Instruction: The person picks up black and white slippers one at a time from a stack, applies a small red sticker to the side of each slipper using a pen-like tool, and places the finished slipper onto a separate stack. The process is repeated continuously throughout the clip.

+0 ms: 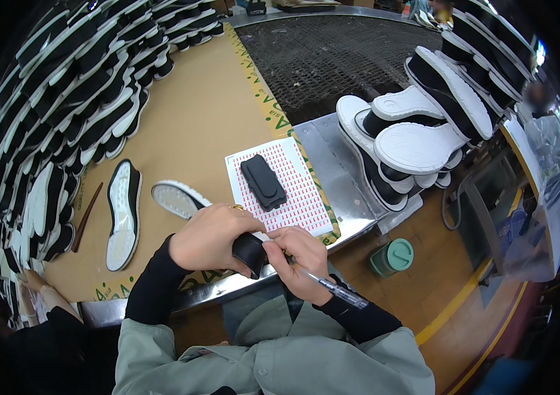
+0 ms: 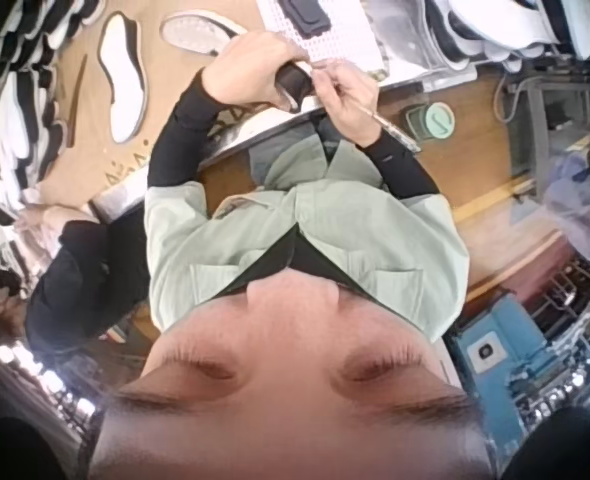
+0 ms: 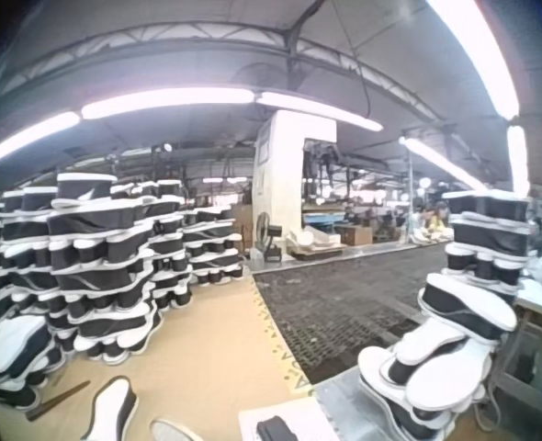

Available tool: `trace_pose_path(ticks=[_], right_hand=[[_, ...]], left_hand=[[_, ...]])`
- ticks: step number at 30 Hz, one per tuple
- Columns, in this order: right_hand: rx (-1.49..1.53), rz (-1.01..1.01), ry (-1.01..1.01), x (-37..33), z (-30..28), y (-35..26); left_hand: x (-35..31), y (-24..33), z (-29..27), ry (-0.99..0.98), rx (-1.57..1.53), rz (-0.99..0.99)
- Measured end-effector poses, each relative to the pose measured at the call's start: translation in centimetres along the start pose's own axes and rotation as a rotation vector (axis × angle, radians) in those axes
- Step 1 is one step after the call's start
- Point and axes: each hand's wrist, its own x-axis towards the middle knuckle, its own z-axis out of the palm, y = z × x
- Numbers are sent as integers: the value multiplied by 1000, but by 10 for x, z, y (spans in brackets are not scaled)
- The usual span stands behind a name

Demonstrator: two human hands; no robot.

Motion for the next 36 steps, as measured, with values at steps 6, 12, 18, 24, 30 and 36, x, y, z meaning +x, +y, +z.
trace_pose_path(ticks=[6, 12, 18, 24, 30, 36], right_hand=[[128, 7, 12, 41, -13, -29], [233, -126, -61, 74, -20, -47], [232, -262, -100, 103, -22, -72], [170, -343, 26, 116, -11, -79], [157, -409, 134, 119, 2, -72], [64, -290, 20, 122, -7, -85]], left_hand=[[-15, 17, -26, 258, -151, 31], [-34, 25, -48, 472, -264, 61], [-43, 23, -50, 575, -721, 47], [-43, 14, -46, 588, -997, 81], [-43, 16, -44, 615, -1037, 51], [-42, 24, -41, 635, -963, 55]])
